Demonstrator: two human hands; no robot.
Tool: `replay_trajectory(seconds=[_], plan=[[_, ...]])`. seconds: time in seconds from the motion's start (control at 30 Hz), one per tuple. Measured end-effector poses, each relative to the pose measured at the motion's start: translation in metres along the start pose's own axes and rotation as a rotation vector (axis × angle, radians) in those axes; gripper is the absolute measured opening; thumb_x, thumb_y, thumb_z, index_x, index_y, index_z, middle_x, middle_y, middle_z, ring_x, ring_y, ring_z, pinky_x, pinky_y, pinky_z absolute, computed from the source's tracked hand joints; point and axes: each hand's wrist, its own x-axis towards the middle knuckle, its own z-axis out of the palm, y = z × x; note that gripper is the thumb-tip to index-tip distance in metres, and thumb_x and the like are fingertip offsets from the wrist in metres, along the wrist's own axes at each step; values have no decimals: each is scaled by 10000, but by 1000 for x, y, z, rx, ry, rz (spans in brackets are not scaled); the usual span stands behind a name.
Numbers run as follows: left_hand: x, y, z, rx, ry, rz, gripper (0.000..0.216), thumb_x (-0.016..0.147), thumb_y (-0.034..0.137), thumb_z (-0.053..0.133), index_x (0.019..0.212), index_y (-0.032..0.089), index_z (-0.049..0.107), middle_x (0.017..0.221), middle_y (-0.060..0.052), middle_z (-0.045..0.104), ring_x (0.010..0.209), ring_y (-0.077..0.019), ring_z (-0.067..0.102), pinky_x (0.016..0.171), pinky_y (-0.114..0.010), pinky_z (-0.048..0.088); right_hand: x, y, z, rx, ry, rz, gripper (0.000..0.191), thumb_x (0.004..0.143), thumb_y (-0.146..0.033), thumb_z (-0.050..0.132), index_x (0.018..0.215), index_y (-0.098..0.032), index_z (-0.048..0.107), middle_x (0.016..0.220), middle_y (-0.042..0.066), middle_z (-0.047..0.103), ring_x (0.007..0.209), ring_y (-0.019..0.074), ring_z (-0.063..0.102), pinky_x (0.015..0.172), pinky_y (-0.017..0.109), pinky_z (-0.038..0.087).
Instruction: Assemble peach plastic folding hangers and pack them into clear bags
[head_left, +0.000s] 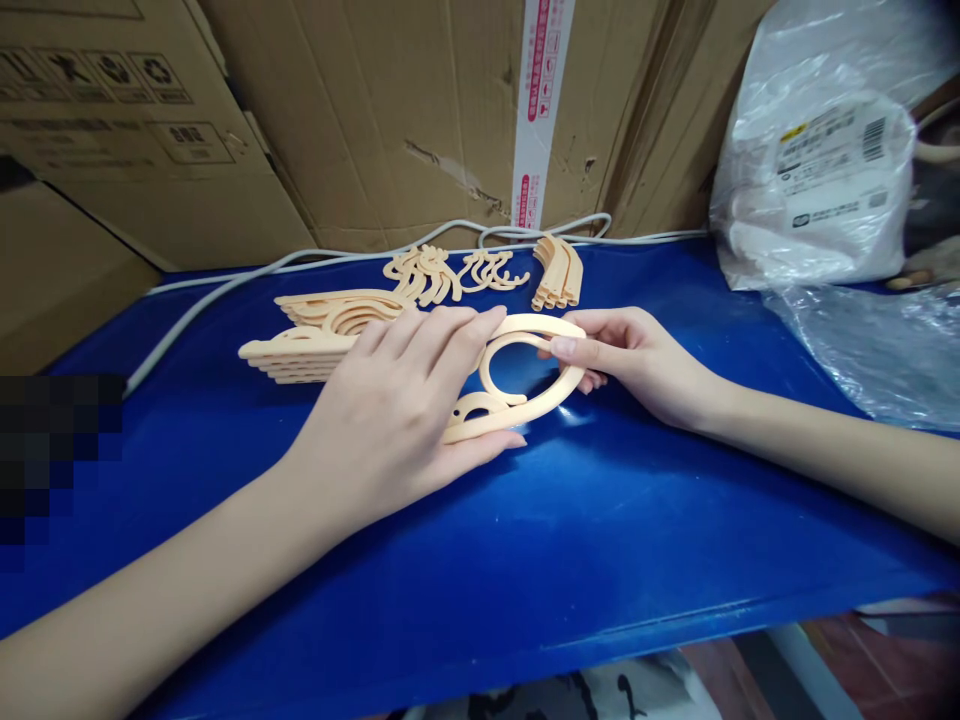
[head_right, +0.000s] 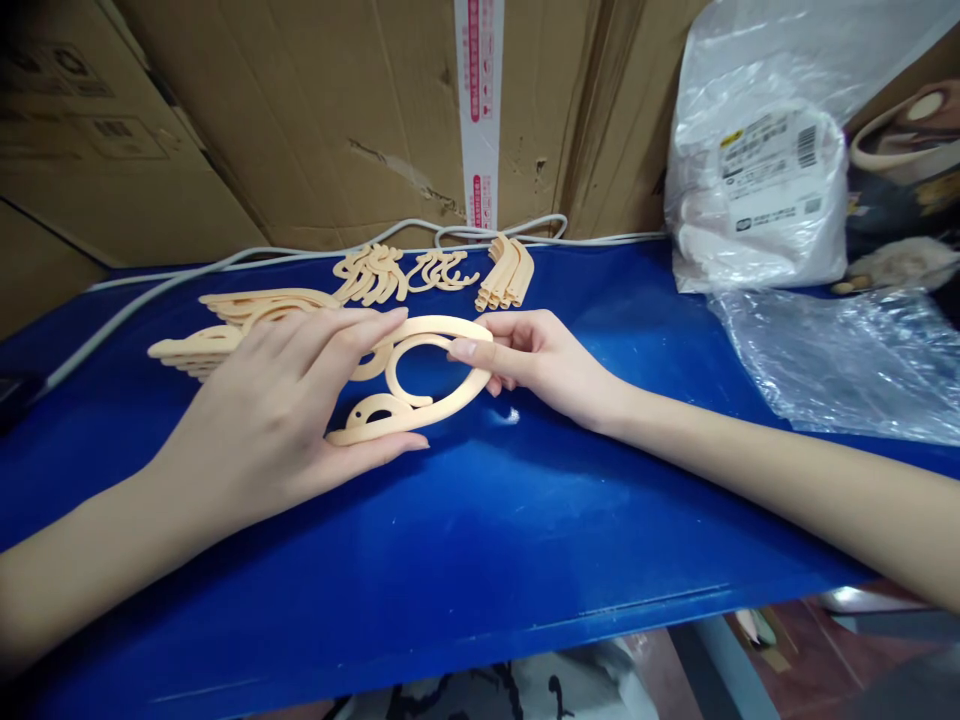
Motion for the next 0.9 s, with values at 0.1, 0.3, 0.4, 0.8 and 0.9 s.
replay_trajectory(seconds=[0.1,0.3,0.4,0.8,0.9], plan=[[0,0,0,-68,-22,-19,743,904,543,668,1456,122,400,1309,-191,595,1181,-366,604,967,-497,533,-2,-1,2,17,-24,-21,378,864,-511,744,798,-143,691,628,-34,558,534,75,458,483,228,354],[0,0,0,-132,-48,-29,761,883,469,709,1500,233,330,1295,-144,561,1160,-349,599,966,-522,537,-3,-3,4,37,-15,-11,394,839,-508,775,737,-167,606,581,-66,498,493,60,397,460,219,298],[0,0,0,-143,-47,-18,782,882,493,712,1500,198,334,1304,-163,554,1181,-369,584,985,-553,525,-2,0,2,37,-88,-4,407,880,-529,726,754,-150,645,532,-70,463,482,63,368,462,230,264],[0,-2,0,-135,-58,-15,822,864,601,698,1487,176,373,1299,-161,580,1184,-366,599,1008,-526,514,0,3,-1,45,-134,-6,341,891,-466,727,802,-140,684,567,-56,504,499,68,406,468,236,270],[0,-2,1,-137,-69,-18,815,867,580,699,1498,198,352,1312,-154,580,1197,-367,597,1014,-528,504,-1,1,0,29,-130,-15,369,877,-495,734,798,-139,676,564,-58,504,498,69,411,462,237,271]])
